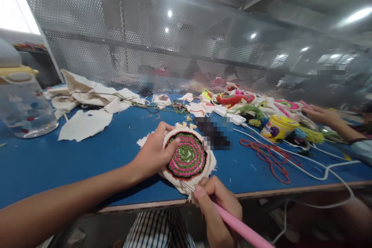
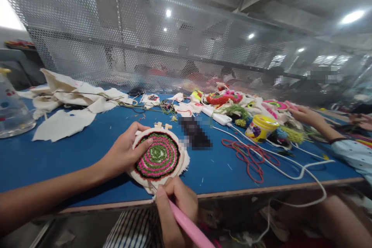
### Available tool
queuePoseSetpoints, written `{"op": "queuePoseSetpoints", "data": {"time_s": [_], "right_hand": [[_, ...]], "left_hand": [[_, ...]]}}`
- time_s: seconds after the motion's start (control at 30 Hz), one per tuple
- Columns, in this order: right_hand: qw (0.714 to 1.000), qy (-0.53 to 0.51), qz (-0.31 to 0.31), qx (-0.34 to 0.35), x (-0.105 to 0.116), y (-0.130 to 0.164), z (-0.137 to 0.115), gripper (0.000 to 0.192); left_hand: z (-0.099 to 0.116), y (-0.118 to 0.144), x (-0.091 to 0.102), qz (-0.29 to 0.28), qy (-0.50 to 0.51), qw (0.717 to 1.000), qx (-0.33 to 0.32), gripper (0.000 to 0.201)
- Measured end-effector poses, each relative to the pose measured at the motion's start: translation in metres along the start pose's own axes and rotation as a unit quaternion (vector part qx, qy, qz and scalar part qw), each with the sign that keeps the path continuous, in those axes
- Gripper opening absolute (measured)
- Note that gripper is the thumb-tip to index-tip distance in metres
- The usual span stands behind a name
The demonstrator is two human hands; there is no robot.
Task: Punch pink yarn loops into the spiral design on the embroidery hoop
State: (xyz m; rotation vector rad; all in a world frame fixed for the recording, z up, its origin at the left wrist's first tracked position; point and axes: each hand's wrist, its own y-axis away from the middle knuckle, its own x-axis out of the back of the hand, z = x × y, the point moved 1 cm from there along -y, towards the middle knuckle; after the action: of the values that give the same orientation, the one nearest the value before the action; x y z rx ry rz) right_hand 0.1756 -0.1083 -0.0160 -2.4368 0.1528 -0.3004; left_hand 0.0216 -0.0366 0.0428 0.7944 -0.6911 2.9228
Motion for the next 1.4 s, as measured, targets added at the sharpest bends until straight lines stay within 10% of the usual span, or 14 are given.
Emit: {"op": "queuePoseSetpoints", "data": {"time_s": [0.2,0.47,1.03,1.4], "right_hand": [[0.965,0.202,-0.087,0.146,-0.014,-0.011,-0.013,0.014],[0.985,0.118,-0.115,0.043,-0.007,-0.016,-0.016,0.008],[0.977,0.133,-0.145,0.087,0.007,-0.021,-0.009,0.008],[0.977,0.141,-0.013,0.157,-0.003,-0.004,-0.001,0.021]], "left_hand": [[0.007,0.004,0.001,0.017,-0.01,1.0,-0.012,0.014],[0.008,0.003,0.005,0.015,0.001,1.0,-0.018,0.014],[-0.001,-0.015,0.026,-0.031,0.06,0.998,0.013,0.029],[-0.007,-0.021,0.028,-0.059,-0.053,0.994,-0.07,0.036]]}}
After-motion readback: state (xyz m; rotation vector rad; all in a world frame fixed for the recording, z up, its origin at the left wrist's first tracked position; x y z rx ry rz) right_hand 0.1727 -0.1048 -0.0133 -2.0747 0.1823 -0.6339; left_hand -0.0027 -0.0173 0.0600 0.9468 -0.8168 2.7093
